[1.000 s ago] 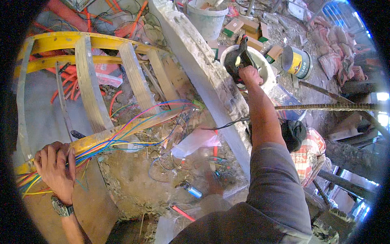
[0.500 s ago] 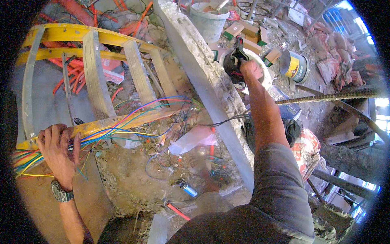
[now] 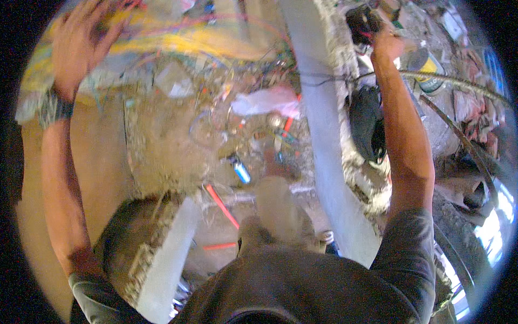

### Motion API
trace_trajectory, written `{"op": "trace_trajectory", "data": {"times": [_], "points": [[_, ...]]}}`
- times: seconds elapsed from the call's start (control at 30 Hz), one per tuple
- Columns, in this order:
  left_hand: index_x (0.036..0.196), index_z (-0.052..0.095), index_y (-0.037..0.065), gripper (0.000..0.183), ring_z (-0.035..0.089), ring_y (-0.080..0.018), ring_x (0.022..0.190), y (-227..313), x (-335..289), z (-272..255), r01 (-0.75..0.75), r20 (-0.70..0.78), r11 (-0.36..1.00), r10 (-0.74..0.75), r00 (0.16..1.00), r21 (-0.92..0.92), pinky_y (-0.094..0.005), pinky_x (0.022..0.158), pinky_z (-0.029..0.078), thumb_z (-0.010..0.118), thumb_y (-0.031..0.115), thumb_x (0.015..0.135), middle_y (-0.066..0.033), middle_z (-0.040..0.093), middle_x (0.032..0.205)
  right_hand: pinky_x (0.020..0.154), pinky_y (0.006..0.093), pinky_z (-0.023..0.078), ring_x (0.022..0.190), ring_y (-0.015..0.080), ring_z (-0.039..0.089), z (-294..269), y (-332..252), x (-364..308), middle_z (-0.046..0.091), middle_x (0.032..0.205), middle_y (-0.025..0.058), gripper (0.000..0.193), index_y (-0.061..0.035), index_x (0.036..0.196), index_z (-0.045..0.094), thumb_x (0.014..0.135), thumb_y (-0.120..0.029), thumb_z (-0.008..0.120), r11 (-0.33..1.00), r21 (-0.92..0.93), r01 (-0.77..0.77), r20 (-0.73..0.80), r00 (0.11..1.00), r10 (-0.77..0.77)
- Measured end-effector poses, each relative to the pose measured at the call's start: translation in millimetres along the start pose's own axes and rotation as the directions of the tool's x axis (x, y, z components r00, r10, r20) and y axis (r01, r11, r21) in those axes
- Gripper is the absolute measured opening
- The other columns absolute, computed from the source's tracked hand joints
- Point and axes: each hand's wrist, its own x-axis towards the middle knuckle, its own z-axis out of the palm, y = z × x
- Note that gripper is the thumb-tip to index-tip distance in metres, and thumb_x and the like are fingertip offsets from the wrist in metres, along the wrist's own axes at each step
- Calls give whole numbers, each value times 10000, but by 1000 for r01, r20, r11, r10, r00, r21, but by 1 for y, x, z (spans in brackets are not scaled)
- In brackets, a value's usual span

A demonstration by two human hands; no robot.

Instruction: The person uses a blowtorch to heat a red plastic pipe, then bends it into a curved shape. They measure the pipe with a tape measure and adjust its position on the floor.

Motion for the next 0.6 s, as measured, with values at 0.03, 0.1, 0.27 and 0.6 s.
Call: {"op": "trace_trajectory", "data": {"times": [0.03, 0.1, 0.27, 0.6], "points": [[1090, 678, 42, 277, 598, -379, 1119, 17, -10, -5, 50, -53, 988, -59, 997, -149, -442, 974, 493, 753, 107, 831, -159, 627, 1177, 579, 366, 612, 701, 287, 739, -2, -8, -37, 721, 941, 174, 439, 144, 1099, 627, 867, -184, 803, 952, 278, -131, 43, 991, 124], [1141, 664, 44, 365, 677, -314, 1055, 78, -36, -1, 60, -284, 901, -198, 938, -430, -412, 927, 529, 814, 115, 815, -146, 688, 1119, 754, 325, 614, 859, 244, 723, -46, -17, -116, 704, 1005, 150, 334, 93, 1171, 614, 973, -165, 689, 839, 408, -361, 401, 896, 191], [1104, 711, 50, 332, 678, -389, 959, 292, -223, -68, 548, 198, 551, -568, 799, -630, -478, 803, 539, 681, 347, 960, -192, 702, 1090, 1037, 375, 542, 1136, 282, 624, -181, -34, -326, 658, 1217, 180, 287, 76, 1252, 594, 999, -57, 615, 180, 433, -883, 887, 453, 89], [960, 746, 103, 152, 694, -338, 860, 833, -848, -203, 937, 791, 349, -581, 192, 28, -477, 765, 550, 614, 118, 885, -121, 729, 905, 576, 363, 514, 686, 236, 639, -353, -12, -669, 608, 968, 123, 454, -20, 1189, 541, 775, -131, 692, 605, -378, -701, 925, -259, 277]]}}
